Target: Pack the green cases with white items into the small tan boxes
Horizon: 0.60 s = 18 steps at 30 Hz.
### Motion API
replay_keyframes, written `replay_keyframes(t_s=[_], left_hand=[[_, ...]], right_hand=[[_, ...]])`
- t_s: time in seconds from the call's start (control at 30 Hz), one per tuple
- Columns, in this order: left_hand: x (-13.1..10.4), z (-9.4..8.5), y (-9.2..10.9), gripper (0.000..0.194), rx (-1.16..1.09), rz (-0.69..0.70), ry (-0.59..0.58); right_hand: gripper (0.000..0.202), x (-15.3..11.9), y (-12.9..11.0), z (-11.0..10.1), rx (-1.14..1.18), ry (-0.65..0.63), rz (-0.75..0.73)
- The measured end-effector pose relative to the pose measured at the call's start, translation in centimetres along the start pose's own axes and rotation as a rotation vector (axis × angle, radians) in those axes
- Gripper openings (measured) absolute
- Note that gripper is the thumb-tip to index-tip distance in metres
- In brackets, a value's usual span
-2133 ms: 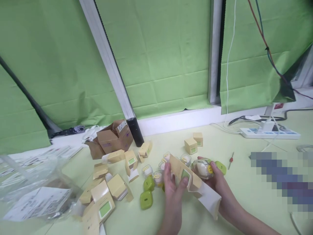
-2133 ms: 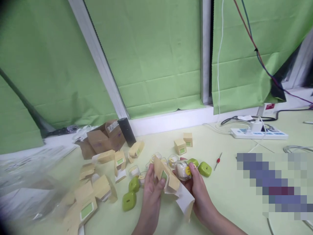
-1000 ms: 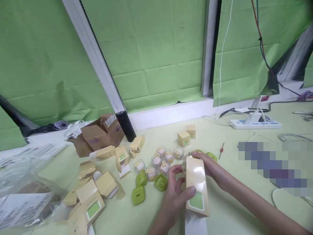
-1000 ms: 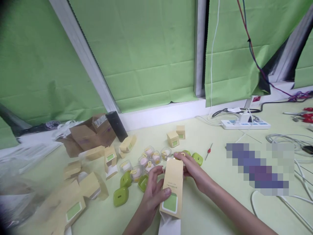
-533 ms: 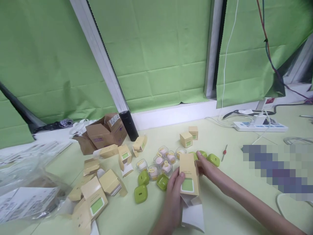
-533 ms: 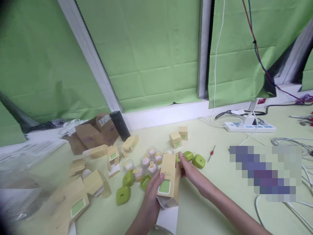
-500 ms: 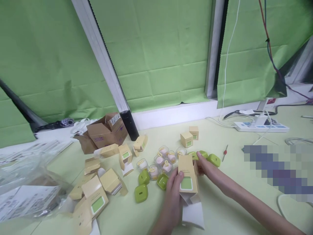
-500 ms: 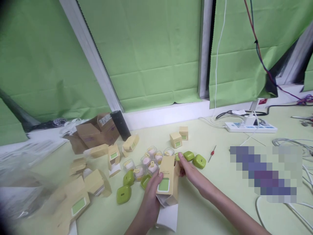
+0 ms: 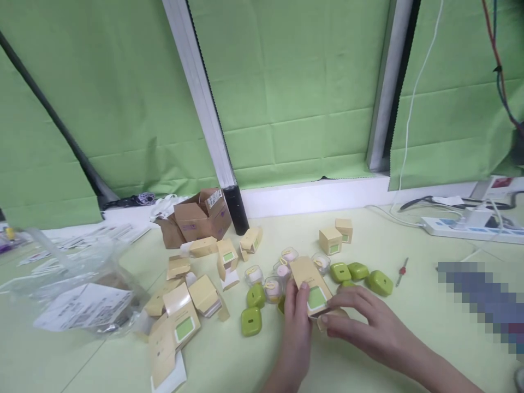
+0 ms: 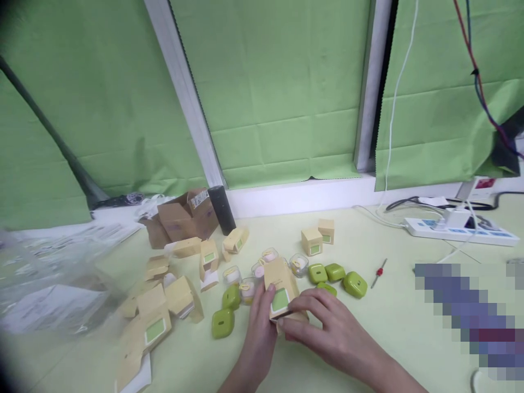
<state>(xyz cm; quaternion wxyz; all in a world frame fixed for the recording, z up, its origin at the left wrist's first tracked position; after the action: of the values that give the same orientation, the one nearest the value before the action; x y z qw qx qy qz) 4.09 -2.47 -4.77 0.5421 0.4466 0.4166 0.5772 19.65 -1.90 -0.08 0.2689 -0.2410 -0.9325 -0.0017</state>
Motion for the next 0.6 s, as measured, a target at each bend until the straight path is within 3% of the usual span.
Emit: replay_keyframes(t_s=[0.1,0.33,0.43,0.5,0.6], left_hand=[[-0.1,0.6,0.0,0.030,-0.021,-0.061,0.017],[-0.1,0.8,-0.9,0.039,-0.044,-0.047,-0.033],[0.2,1.8,0.1,0.046,-0.194,-0.046,-0.112],[0.4,2.4,1.2,0.045,-0.232,0.001,-0.183],[0.3,2.9,2.6,0.039,-0.212,0.041,-0.283]], right_hand=[[0.029,-0.2,0.2,0.4,-0.053,0.087,-0.008],[0.029,-0.5,0.4,0.8,0.045,0.087,0.036],[0.049,-0.5,0.9,1.2,0.255,0.123,0.213],[0.067,-0.4,1.3,1.4,0.404,0.079,0.315],[0.076,-0.5,1.6,1.2,0.518,-0.006,0.355]])
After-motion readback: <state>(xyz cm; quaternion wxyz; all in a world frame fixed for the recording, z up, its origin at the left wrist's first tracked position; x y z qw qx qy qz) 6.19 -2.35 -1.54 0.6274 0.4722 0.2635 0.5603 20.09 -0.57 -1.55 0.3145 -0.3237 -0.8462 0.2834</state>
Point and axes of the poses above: each hand's wrist, its own x-axis towards the middle knuckle, its own z-axis out of the palm, y = z × x, the point moved 3 cm from there along x, towards the middle knuckle, and after that the axes turned 10 degrees about -y, right-handed, at the moved point
